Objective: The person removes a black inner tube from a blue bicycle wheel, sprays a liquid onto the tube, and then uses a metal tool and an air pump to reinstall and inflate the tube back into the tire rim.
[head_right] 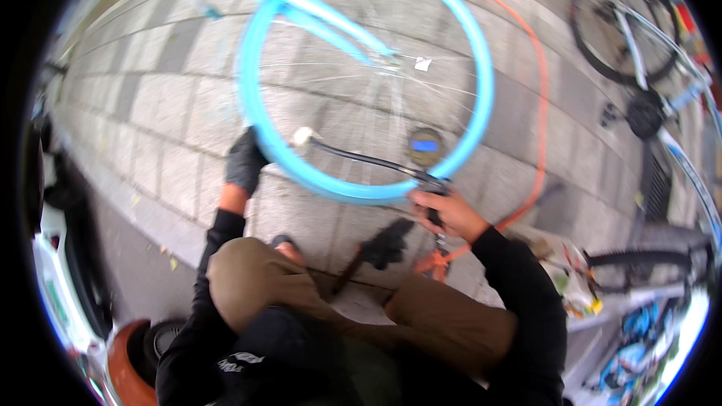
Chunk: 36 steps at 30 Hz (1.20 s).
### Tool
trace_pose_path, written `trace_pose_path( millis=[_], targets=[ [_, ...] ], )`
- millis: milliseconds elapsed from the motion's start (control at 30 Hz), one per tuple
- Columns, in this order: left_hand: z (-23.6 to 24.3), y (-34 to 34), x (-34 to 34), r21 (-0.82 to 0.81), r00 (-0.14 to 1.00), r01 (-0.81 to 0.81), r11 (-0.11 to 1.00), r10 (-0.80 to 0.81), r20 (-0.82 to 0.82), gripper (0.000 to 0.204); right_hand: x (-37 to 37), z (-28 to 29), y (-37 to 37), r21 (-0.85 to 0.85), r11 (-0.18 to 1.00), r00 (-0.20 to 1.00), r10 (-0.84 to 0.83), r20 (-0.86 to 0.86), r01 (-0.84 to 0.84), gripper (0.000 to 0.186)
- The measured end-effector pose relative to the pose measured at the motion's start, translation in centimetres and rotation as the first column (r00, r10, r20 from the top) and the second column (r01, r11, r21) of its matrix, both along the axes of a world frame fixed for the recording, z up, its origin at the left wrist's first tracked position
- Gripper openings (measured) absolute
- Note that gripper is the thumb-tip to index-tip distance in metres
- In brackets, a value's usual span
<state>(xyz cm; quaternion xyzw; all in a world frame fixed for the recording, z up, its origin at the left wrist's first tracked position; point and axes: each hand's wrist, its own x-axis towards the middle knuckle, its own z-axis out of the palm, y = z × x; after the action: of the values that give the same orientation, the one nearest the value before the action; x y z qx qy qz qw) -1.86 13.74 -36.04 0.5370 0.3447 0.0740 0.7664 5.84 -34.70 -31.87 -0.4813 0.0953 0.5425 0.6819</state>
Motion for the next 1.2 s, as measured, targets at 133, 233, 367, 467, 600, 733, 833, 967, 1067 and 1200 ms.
trace_pose_path(
  millis=[133, 233, 367, 467, 600, 733, 833, 967, 1067, 1200],
  targets=[
    [1.8, -0.6, 1.5, 0.27, 0.995, 0.064, 0.961, -0.04, -0.093, 0.043, 0.0, 1.6, 1.1, -0.061, 0.998, 1.0, -0.009, 0.014, 0.01, 0.032],
    [2.2, -1.3, 1.3, 0.286, 0.996, 0.018, 0.958, 0.009, -0.093, 0.043, 0.1, 1.4, 0.9, -0.076, 0.997, 1.0, 0.002, 0.005, -0.001, 0.033],
    [1.9, -0.3, 1.0, 0.151, 1.0, 0.003, 0.988, 0.0, -0.018, 0.043, 0.3, 0.7, 0.5, -0.025, 1.0, 1.0, -0.005, -0.02, 0.004, 0.032],
    [1.1, -0.2, 0.9, -0.132, 0.994, -0.03, 0.991, 0.044, 0.103, 0.038, -0.2, 0.0, 0.3, -0.08, 0.992, 0.996, -0.093, 0.002, 0.093, 0.035],
    [-1.4, 0.0, 1.7, -0.276, 0.988, 0.01, 0.961, 0.033, 0.151, 0.042, 1.1, -2.2, -0.7, 0.041, 0.963, 0.943, -0.271, 0.193, 0.268, 0.05],
    [0.1, -1.9, 1.3, -0.121, 0.998, 0.02, 0.992, -0.013, 0.056, 0.043, 5.6, -1.3, -1.0, -0.636, 0.693, 0.656, 0.309, 0.689, 0.341, 0.061],
    [0.4, -2.2, 1.4, -0.039, 1.0, -0.023, 0.999, 0.024, 0.02, 0.043, 8.0, 4.5, 4.4, -0.501, 0.77, 0.1, 0.506, 0.857, 0.394, 0.042],
    [1.4, -2.3, 1.9, 0.048, 0.997, -0.076, 0.996, 0.078, -0.028, 0.041, 7.2, 6.6, 15.5, -0.545, 0.838, -0.013, 0.545, 0.838, 0.019, 0.028],
    [-1.1, 0.2, 0.1, -0.054, 0.995, 0.079, 0.995, -0.075, 0.067, 0.036, 6.3, 0.6, 22.6, -0.575, 0.813, 0.147, 0.582, 0.799, -0.095, 0.034],
    [1.1, -2.1, 2.0, 0.051, 0.99, 0.139, 0.989, -0.137, -0.035, 0.049, 6.3, -1.6, 21.7, -0.386, 0.917, 0.849, 0.279, 0.449, -0.098, 0.034]
  ],
)
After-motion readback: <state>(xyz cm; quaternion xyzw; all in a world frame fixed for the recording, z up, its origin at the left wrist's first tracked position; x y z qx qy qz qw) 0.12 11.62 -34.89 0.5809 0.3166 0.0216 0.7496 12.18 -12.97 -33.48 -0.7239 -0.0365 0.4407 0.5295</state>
